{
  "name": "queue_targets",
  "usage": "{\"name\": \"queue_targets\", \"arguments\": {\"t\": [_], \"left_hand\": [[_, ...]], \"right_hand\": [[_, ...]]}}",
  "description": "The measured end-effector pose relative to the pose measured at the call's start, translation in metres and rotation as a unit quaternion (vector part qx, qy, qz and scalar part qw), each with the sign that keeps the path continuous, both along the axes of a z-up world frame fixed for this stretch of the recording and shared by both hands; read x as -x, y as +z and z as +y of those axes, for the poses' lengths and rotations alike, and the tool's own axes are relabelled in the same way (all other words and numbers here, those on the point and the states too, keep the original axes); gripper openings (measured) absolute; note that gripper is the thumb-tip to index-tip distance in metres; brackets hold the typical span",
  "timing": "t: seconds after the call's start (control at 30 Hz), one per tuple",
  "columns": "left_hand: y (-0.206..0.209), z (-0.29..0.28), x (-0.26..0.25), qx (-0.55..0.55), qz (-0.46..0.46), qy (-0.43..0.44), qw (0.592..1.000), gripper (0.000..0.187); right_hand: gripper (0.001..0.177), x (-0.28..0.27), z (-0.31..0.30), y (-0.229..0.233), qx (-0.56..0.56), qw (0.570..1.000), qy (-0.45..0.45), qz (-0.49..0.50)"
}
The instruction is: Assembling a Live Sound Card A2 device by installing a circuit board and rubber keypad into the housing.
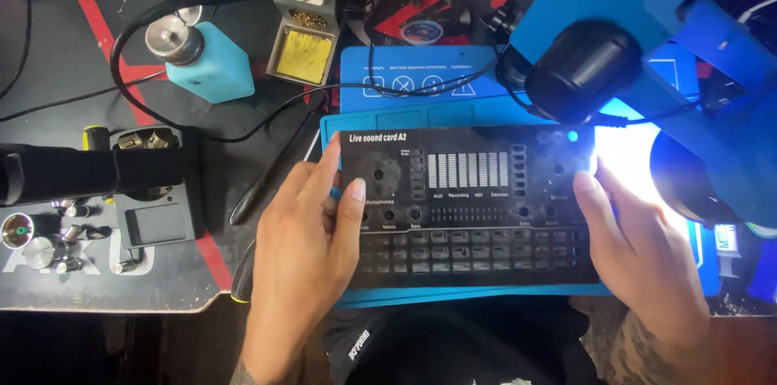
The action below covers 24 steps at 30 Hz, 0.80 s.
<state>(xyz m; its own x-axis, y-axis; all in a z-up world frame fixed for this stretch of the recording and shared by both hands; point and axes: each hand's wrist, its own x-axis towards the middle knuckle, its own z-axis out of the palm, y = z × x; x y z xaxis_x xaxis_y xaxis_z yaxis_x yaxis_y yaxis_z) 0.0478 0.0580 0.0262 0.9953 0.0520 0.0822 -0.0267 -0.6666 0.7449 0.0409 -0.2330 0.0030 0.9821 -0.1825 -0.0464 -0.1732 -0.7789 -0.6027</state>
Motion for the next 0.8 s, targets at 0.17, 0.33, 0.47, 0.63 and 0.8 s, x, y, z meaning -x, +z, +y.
{"name": "queue_targets", "arguments": {"t": [0.17,0.33,0.47,0.63,0.8], "left_hand": [[-0.02,0.002,0.001,-0.063,-0.069,-0.017,0.995,0.047],[-0.034,-0.003,-0.001,0.01,-0.032,-0.016,0.999,0.048],[-0.039,-0.004,0.0,0.025,-0.035,0.002,0.999,0.048],[-0.04,-0.002,0.001,0.017,-0.034,0.007,0.999,0.048],[-0.039,-0.003,0.005,-0.004,-0.042,0.012,0.999,0.045]], "right_hand": [[0.034,0.007,-0.021,-0.031,0.129,0.982,0.09,-0.102],[0.036,0.009,-0.033,-0.048,0.239,0.926,0.2,-0.21],[0.035,0.009,-0.037,-0.056,0.211,0.938,0.182,-0.207],[0.028,0.007,-0.036,-0.056,0.186,0.934,0.195,-0.236],[0.028,0.009,-0.027,-0.047,0.115,0.959,0.16,-0.204]]}}
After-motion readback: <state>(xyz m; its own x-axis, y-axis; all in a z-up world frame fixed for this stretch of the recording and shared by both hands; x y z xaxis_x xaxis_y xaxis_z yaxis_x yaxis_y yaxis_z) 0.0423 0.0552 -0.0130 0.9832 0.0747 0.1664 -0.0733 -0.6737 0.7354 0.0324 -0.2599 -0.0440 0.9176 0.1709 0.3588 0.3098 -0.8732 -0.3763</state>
